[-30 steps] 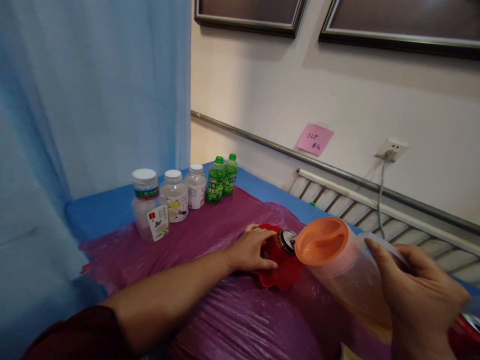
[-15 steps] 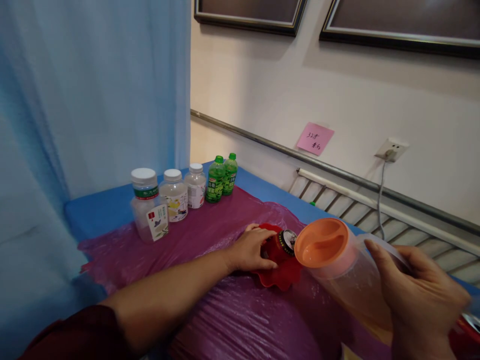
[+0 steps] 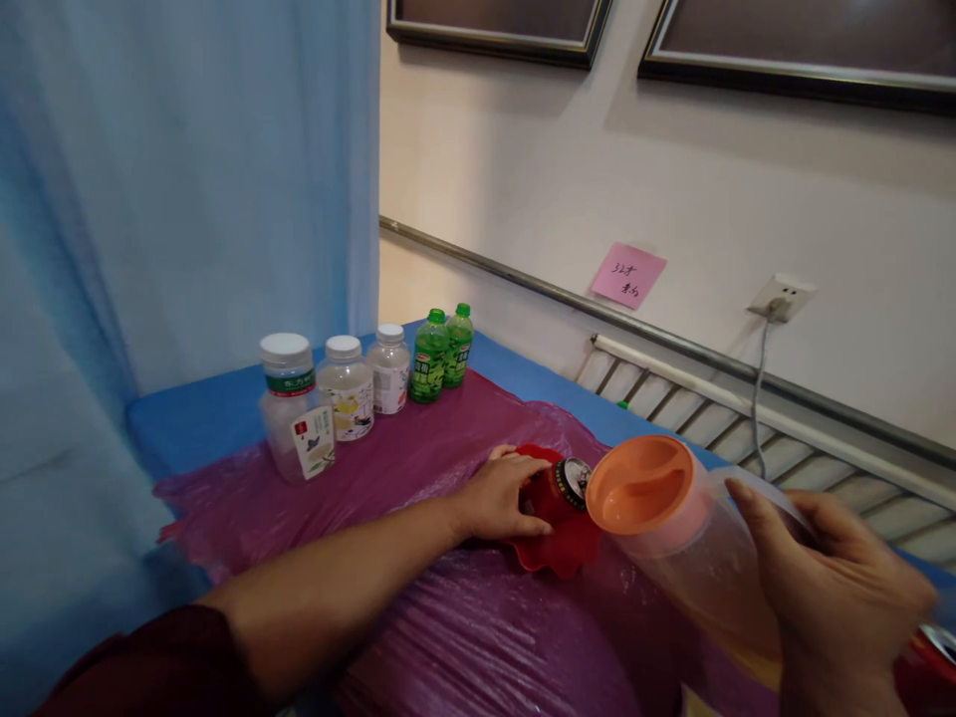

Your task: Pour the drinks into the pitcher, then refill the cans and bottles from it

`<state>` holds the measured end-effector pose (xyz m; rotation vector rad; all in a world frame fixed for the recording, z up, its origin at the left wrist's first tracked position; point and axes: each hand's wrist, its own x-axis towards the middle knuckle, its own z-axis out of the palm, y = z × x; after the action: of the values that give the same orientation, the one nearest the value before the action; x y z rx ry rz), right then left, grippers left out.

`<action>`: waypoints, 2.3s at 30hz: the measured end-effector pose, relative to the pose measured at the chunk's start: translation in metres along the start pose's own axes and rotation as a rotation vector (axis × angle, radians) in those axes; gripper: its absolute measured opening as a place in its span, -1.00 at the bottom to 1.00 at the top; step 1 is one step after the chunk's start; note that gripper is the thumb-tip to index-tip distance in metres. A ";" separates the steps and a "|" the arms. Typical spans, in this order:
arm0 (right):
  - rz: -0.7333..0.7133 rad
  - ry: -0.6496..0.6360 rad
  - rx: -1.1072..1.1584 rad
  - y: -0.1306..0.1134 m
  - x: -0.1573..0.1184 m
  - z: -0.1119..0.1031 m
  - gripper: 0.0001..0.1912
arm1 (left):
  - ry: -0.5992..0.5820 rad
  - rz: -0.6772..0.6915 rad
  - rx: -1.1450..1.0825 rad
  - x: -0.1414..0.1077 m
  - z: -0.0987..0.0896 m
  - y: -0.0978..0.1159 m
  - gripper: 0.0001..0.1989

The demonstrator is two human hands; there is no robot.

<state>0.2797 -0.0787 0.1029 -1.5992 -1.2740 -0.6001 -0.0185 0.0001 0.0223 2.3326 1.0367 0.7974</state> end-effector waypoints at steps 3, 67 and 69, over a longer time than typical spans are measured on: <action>-0.009 -0.001 -0.004 0.000 0.000 0.001 -0.38 | 0.001 0.010 -0.007 0.000 0.001 -0.002 -0.26; 0.031 -0.044 0.007 0.001 -0.003 0.000 -0.35 | -0.038 0.007 -0.014 0.001 0.002 -0.007 -0.20; 0.033 -0.049 0.002 0.001 -0.003 0.000 -0.34 | -0.040 0.005 -0.010 0.001 0.002 -0.007 -0.20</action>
<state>0.2795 -0.0800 0.1005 -1.6395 -1.2810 -0.5422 -0.0199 0.0048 0.0167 2.3339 1.0084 0.7530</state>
